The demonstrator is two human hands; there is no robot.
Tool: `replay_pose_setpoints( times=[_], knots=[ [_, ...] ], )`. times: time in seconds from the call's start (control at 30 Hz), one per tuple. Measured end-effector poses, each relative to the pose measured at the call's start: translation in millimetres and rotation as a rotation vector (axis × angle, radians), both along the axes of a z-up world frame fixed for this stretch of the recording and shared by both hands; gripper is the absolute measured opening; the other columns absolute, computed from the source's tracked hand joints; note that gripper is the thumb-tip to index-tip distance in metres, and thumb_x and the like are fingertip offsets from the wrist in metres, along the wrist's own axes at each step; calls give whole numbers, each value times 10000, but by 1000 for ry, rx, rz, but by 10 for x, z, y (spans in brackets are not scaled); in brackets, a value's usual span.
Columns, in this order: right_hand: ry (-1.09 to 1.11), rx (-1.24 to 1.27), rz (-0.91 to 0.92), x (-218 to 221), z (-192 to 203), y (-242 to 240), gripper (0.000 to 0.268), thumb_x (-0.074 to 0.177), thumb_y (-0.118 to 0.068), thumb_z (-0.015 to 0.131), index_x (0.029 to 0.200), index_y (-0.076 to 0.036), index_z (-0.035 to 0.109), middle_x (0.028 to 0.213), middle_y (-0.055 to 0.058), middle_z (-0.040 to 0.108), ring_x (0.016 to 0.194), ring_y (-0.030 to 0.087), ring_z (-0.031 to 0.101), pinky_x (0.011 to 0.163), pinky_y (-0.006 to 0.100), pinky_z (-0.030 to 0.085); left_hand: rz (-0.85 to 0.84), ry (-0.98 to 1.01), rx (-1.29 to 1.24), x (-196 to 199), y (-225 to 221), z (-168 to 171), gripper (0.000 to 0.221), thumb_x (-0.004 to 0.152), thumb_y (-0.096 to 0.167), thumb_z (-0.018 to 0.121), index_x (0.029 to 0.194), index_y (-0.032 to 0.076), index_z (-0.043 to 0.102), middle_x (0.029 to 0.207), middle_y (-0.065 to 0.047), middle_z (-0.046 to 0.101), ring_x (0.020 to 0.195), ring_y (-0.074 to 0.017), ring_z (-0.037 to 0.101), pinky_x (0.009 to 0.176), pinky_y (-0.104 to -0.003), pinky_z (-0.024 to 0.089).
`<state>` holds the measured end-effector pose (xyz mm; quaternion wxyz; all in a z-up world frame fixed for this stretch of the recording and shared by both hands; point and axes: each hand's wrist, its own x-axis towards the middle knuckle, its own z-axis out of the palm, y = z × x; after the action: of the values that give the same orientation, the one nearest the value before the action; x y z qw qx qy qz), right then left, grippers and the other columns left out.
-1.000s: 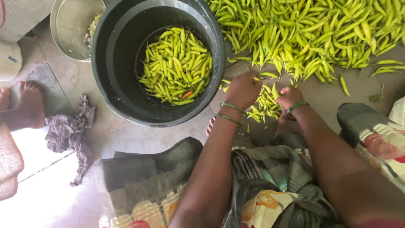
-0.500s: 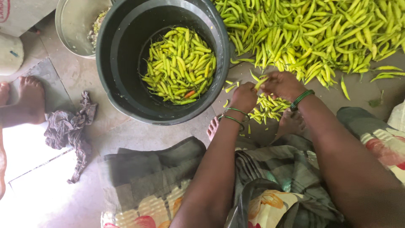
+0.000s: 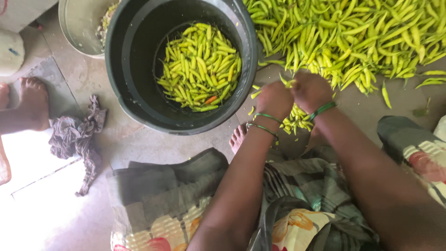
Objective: The person sits on the floor and removes the stems from green chilies by hand, placing the prepared chilies into a black bucket. The person handles the chilies one at a time from a large pile on the floor.
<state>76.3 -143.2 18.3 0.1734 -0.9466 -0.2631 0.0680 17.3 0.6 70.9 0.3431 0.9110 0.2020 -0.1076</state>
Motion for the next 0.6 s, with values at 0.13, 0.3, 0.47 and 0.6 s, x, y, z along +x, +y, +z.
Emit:
replay_pose_setpoints(
  times=[0.13,0.3,0.47,0.6],
  knots=[
    [726,-297,55,397,-395,-425,433,669,-230,871,1085,-230,752,1026,67,767,994,264,721,940,418,541,287,-182,23,106,258,514,242,890,251,614,1022,92,740,963,-228,754,901,-421,734,838,-502,584],
    [240,-279,82,350,-756,-708,288,855,-198,750,1138,-235,794,1326,78,708,1181,252,692,1094,372,497,474,-471,399,63,878,760,389,779,292,709,1105,84,749,1073,-210,749,898,-413,723,746,-535,549],
    [40,-476,131,131,-984,-563,413,725,-130,724,1112,-260,779,1357,39,648,1159,352,634,968,535,511,425,-616,300,83,788,672,382,815,233,685,1135,30,728,1106,-222,738,948,-383,719,829,-449,561],
    [250,-289,-20,1,-1046,-625,213,885,-73,714,1084,-142,747,1143,85,741,1083,298,690,975,439,549,215,-592,-138,131,527,497,245,919,194,609,1087,78,745,1069,-152,760,975,-342,746,893,-414,595]
  ],
)
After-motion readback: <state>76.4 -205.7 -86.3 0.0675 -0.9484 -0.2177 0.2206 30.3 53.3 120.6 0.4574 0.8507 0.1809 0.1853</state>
